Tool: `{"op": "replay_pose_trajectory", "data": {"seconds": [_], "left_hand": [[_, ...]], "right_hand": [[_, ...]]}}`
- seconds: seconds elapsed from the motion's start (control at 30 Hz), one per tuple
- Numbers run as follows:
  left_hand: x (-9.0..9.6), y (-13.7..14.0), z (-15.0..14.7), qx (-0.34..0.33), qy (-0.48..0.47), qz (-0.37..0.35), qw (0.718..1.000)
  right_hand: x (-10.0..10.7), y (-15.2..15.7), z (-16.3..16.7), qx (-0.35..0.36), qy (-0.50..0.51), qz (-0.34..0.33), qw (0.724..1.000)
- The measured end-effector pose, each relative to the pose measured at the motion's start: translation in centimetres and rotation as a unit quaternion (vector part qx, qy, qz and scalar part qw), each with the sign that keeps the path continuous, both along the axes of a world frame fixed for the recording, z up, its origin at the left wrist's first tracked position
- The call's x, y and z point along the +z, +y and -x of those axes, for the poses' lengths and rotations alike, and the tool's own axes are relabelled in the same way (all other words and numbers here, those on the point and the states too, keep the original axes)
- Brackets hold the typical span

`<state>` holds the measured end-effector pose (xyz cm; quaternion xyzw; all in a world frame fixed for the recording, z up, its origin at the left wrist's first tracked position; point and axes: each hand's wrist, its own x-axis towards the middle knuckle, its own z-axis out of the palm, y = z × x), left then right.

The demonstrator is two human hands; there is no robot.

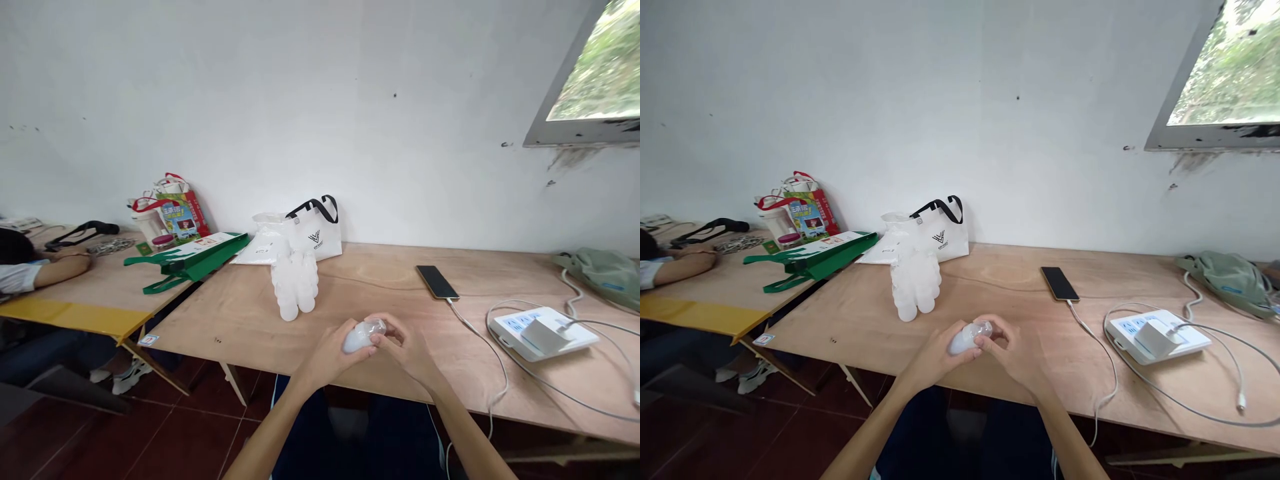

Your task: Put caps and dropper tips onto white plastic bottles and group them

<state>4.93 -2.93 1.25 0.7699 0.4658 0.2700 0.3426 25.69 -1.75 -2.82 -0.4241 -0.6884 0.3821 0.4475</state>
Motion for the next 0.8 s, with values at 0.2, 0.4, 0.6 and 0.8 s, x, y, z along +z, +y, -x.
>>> {"op": "replay_pose_trajectory", "data": {"seconds": [0.2, 0.4, 0.6, 0.8], "left_hand": [[-0.1, 0.7, 0.3, -0.028, -0.098, -0.038, 0.994], [-2.7, 2.4, 0.8, -0.047, -0.153, 0.027, 0.987], [-4.3, 3.3, 0.9, -0.017, -0.145, 0.046, 0.988], [-2.2, 2.2, 1.2, 0.024, -0.161, 0.043, 0.986]], "right_hand": [[0.5, -0.4, 0.2, -0.004, -0.037, -0.013, 0.999], [0.1, 0.3, 0.8, 0.013, -0.034, -0.012, 0.999], [-1.3, 1.3, 0.6, 0.025, -0.077, 0.019, 0.997], [-3.0, 2.1, -0.4, 0.084, -0.216, -0.012, 0.973]]}}
